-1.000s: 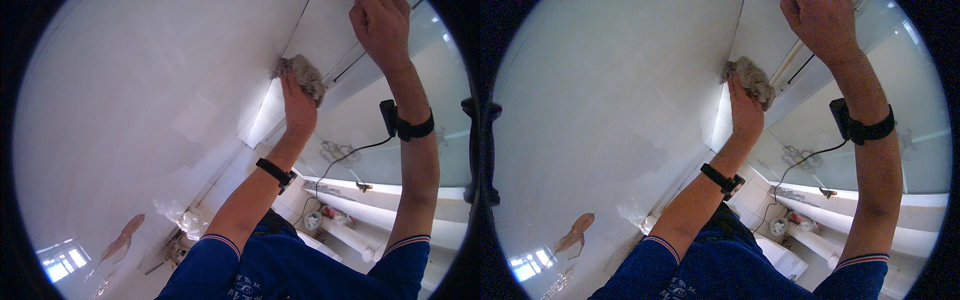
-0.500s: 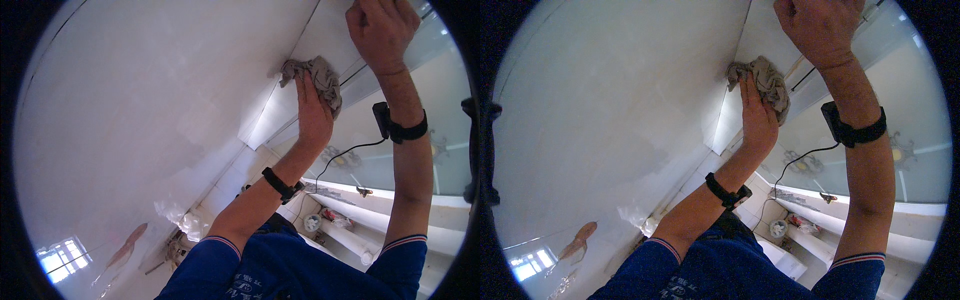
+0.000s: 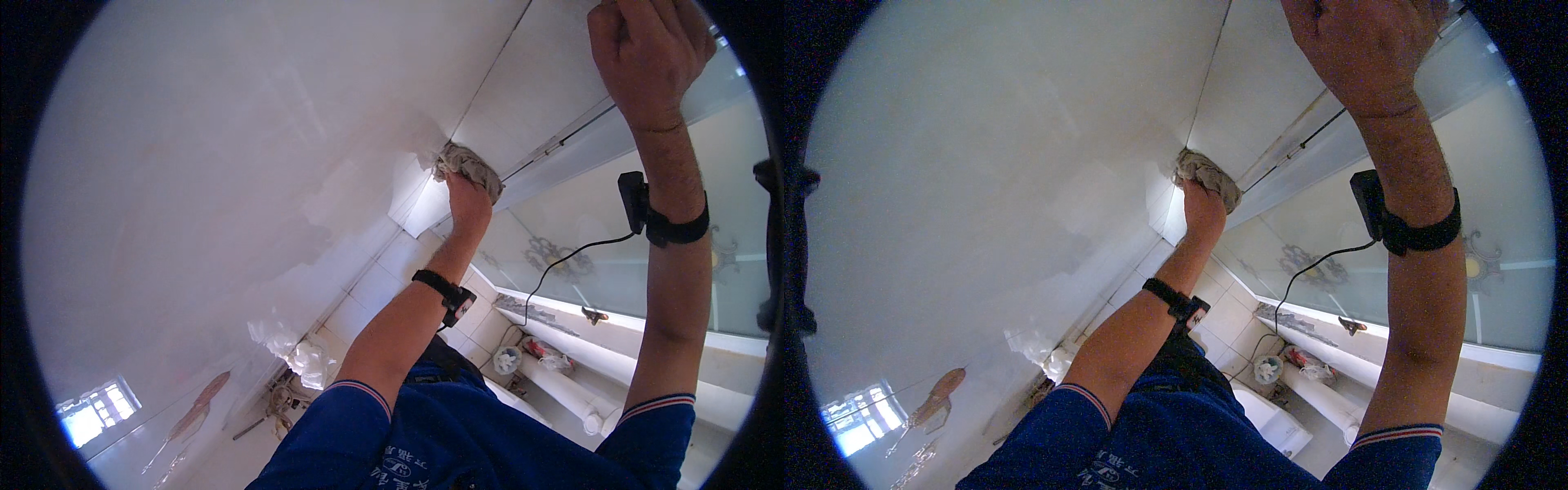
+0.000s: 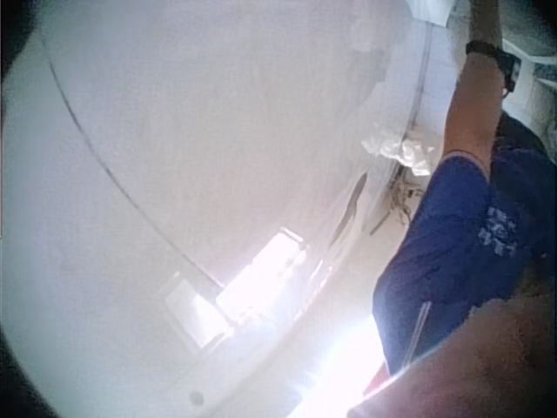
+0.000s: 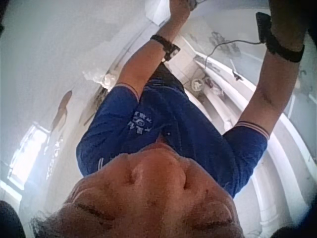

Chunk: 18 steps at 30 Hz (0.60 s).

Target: The person wipes the upper wall and door frame with a cloth, then cleans the glass door surface. The person uses a cloth to wipe the wall and door frame, then cleans the glass door surface.

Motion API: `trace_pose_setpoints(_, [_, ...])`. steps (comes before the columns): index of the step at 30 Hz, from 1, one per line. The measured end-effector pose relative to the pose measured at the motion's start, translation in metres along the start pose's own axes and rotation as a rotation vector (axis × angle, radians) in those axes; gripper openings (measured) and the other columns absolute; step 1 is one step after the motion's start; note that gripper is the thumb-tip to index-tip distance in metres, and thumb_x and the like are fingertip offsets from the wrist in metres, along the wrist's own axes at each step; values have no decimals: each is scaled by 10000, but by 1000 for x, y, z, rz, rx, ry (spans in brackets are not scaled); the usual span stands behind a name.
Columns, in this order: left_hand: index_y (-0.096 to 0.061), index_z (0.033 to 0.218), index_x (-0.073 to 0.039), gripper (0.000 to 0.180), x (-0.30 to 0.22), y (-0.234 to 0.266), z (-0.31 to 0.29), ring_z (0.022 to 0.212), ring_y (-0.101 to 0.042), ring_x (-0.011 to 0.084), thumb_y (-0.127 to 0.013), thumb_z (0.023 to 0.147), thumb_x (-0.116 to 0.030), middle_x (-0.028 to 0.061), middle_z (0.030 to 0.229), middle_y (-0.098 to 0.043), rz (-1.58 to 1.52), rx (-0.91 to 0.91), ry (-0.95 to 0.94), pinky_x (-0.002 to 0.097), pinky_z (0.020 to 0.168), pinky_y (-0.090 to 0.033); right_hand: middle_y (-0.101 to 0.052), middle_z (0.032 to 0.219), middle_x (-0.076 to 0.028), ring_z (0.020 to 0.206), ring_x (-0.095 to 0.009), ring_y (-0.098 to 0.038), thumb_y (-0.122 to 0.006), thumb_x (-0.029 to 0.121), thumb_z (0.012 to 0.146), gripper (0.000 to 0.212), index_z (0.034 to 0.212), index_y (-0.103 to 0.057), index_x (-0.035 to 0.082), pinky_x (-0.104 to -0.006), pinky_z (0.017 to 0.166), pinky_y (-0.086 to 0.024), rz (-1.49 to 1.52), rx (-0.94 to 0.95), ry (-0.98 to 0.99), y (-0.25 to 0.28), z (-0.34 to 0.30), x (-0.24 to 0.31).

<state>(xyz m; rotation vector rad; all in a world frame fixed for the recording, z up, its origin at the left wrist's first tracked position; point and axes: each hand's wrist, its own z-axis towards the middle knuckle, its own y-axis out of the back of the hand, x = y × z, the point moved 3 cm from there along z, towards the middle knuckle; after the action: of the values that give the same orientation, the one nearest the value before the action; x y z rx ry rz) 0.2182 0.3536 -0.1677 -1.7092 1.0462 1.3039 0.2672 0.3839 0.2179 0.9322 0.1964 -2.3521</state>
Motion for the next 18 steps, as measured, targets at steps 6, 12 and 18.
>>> trace_pose_setpoints(6, [-132, 1637, 129, 696, -58, -24, -45, 1545, -283, 568, -447, 1027, 15, 419, 1654, -215, 199, -88, -463, 556, 1316, -262, -727, 1000, -75, 1040, -304, -633, -620, -98, 685, 239, 862, -684, 48, -438, 941, -432, -16, 2, 5, -2, 1, 3])
trace_pose_setpoints(12, [-88, 1648, 131, 749, -78, -14, -46, 1559, -237, 588, -463, 1010, 21, 425, 1679, -118, 186, -68, -477, 564, 1326, -242, -724, 995, -87, 1022, -303, -636, -614, -110, 701, 236, 868, -682, 42, -430, 934, -434, -39, 52, 44, 2, 2, 2])
trace_pose_setpoints(18, [-63, 1637, 145, 792, -57, -10, -32, 1562, -235, 584, -496, 987, 12, 442, 1660, -167, 187, -90, -369, 554, 1337, -215, -723, 992, -105, 988, -301, -634, -625, -88, 714, 219, 886, -682, 34, -425, 923, -441, -20, 28, 81, -3, -1, -4])
